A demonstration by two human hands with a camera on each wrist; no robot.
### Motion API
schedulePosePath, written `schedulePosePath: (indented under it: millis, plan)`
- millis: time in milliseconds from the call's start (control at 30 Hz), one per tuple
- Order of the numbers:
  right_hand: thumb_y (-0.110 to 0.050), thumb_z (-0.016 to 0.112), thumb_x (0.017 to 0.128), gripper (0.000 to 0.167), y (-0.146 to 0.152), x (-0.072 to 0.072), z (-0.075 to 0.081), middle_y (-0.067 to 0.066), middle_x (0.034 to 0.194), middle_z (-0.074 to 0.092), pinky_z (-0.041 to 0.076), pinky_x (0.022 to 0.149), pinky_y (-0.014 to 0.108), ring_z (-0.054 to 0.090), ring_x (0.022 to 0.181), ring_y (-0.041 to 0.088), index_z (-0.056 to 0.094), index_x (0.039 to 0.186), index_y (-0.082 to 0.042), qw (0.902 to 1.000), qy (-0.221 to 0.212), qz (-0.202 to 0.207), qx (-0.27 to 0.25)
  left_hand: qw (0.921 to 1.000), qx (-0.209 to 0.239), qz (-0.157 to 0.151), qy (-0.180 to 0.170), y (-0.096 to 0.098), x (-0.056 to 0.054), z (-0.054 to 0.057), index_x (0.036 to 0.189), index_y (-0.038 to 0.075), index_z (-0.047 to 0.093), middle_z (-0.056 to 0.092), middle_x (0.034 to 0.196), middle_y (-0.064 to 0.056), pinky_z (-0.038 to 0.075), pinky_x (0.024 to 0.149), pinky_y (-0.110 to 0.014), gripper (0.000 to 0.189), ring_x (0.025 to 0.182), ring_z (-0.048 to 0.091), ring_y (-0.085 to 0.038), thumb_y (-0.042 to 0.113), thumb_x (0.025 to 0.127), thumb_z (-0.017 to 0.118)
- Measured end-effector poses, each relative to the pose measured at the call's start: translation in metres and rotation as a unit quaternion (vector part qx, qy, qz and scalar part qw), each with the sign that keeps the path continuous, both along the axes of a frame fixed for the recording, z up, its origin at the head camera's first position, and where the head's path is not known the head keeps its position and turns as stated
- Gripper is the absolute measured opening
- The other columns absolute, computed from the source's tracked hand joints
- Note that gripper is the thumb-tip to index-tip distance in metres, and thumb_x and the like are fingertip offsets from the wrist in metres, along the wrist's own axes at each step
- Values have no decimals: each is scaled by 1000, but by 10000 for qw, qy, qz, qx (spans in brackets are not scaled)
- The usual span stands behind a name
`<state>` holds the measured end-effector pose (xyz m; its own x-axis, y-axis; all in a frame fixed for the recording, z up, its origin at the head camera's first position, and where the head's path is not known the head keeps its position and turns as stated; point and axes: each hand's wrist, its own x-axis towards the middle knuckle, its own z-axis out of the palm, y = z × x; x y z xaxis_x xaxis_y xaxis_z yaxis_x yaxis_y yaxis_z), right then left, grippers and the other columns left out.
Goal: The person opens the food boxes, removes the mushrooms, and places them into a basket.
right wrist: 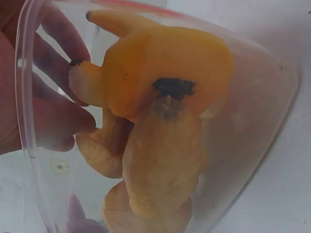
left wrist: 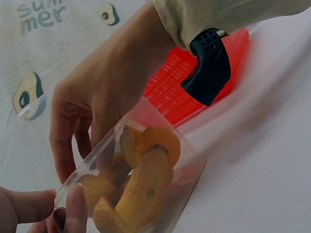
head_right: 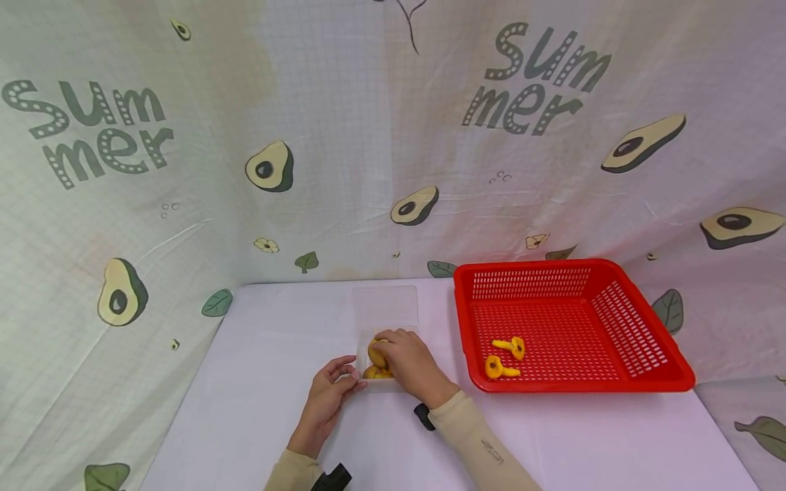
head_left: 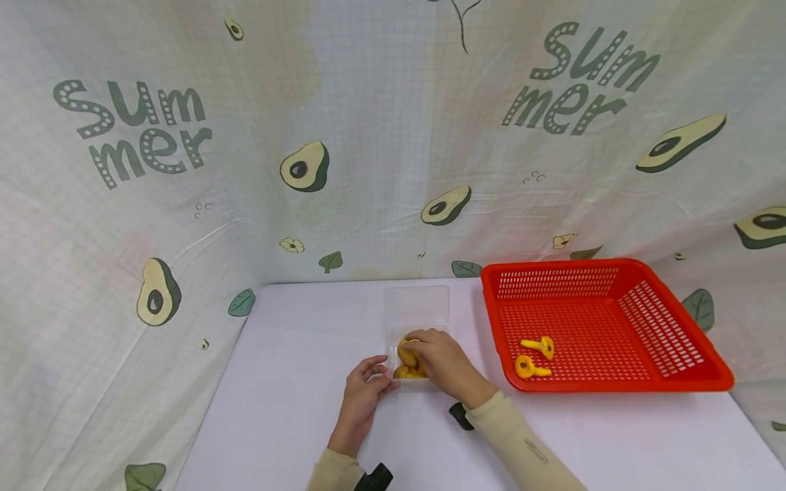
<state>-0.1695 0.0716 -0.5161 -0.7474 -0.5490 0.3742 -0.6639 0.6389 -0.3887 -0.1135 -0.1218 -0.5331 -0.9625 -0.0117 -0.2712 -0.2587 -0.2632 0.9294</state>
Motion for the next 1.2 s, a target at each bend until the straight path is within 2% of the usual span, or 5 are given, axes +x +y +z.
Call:
schedulePosePath:
  millis: [233, 500, 700, 967, 1200]
  plan:
    - [8, 76, 90, 26, -4, -4, -3, 2, 106, 67, 60, 83, 39, 64, 91, 22, 80, 103, -13, 9997, 235, 18, 31, 10000, 29, 24, 3, 1, 0, -1, 140, -17, 49, 54, 104, -8, 66, 83, -27, 45, 83, 65, -13, -10, 98, 65]
    - [9, 72, 91, 25, -7, -8, -2, 3, 113, 74, 60, 88, 42, 67, 101, 23, 79, 101, -12, 10000, 77, -12, -6, 10000, 52, 51, 20, 1, 0, -3, 139, -16, 50, 56, 101, -5, 66, 83, -27, 43, 85, 63, -12, -13, 98, 62]
    - [11, 71, 91, 28, -5, -9, 0, -1, 109, 75, 61, 90, 39, 64, 101, 20, 80, 106, -11, 9999, 32, 109, -57, 10000, 63, 69, 17, 1, -1, -3, 139, -17, 50, 56, 100, -5, 66, 82, -27, 43, 84, 64, -12, -13, 98, 62]
    - [12, 72, 90, 30, 1, -12, -1, 1, 108, 70, 62, 92, 35, 63, 102, 21, 84, 104, -12, 9974, 468, 538, 122, 9999, 74, 71, -53, 1, -1, -3, 139, -16, 50, 56, 100, -5, 66, 83, -28, 43, 84, 64, -13, -13, 98, 62]
    - [10, 77, 88, 31, 8, -16, 3, -2, 113, 76, 62, 94, 34, 66, 106, 18, 83, 106, -15, 9884, 1126, 1010, 152, 10000, 38, 55, -30, 1, -1, -3, 139, -16, 50, 56, 100, -5, 66, 83, -28, 44, 84, 65, -12, -13, 98, 63]
